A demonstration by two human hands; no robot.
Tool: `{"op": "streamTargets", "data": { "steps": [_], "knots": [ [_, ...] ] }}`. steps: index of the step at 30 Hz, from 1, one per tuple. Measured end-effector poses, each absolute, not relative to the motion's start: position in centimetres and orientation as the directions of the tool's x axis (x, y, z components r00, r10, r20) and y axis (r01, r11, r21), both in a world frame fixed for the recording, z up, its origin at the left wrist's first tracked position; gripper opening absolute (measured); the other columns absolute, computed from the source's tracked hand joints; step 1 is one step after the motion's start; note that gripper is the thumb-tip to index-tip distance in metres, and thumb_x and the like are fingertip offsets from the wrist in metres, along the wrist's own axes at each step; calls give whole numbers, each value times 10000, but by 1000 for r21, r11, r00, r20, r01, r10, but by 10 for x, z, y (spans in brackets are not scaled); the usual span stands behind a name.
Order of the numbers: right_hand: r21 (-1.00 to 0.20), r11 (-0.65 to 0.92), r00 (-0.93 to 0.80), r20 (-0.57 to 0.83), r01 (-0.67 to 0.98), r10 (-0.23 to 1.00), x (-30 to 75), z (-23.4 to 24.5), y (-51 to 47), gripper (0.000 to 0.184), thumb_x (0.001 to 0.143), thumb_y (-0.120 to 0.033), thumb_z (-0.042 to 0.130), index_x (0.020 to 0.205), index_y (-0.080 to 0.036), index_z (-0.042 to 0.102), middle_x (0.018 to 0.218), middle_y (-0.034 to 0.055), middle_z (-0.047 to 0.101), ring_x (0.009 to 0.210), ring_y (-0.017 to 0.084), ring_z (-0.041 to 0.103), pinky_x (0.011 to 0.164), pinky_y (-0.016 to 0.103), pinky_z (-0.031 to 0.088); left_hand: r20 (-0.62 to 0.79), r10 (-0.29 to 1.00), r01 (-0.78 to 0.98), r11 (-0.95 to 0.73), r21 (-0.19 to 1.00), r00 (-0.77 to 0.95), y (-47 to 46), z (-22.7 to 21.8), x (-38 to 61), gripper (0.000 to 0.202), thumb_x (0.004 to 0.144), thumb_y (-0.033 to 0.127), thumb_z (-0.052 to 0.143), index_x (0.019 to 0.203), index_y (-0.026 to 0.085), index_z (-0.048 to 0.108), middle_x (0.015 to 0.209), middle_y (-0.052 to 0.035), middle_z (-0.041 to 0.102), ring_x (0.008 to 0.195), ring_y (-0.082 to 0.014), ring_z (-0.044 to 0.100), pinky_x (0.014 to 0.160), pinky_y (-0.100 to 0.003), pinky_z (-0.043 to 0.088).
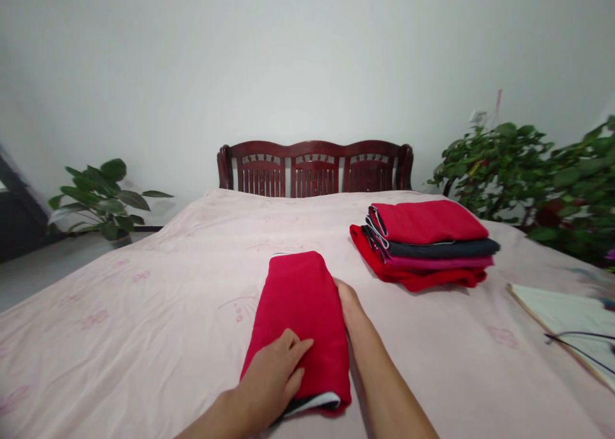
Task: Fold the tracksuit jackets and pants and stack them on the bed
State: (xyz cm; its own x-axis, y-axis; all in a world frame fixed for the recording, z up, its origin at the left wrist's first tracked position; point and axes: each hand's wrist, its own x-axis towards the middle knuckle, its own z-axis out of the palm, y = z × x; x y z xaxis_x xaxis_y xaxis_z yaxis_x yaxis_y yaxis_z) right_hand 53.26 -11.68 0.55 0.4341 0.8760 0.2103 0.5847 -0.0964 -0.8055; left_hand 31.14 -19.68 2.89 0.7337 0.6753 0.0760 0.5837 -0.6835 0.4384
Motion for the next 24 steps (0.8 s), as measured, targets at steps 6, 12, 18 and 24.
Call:
{"op": "streamTargets", "data": {
  "steps": [6,12,18,24],
  "knots": [
    [-706,81,333,427,703,841,518,47,-119,533,955,-393,313,1430,-231,495,1464,54,514,1379,224,422,1160,403,315,140,645,603,-757,251,751,-203,10,314,501,849,191,518,1342,269,567,1182,-110,618,1032,-305,559,912,-479,477],
    [-219,355,-279,314,909,907,465,36,-93,547,1005,-464,273,1515,-281,352,1607,-4,279,1496,187,160,1218,413,81,319,529,528,-844,97,786,-203,-35,302,476,905,320,534,1379,345,506,1295,-80,616,1016,-288,563,880,-462,459],
    [-259,164,-140,106,952,984,486,-1,-46,612,1007,-507,185,1542,-227,285,1603,51,291,1477,199,230,1191,418,170,392,389,385,-918,92,834,-194,-60,288,504,857,418,623,1350,346,543,1301,-75,638,1054,-272,596,861,-411,498],
    [-223,87,-48,172,971,984,494,-5,-49,600,1011,-428,192,1513,-139,350,1557,114,375,1445,250,300,1195,429,138,401,838,435,-537,722,369,-177,-50,260,645,824,268,610,1448,250,449,1458,-141,491,1362,-310,431,1119,-517,359]
  ]
}}
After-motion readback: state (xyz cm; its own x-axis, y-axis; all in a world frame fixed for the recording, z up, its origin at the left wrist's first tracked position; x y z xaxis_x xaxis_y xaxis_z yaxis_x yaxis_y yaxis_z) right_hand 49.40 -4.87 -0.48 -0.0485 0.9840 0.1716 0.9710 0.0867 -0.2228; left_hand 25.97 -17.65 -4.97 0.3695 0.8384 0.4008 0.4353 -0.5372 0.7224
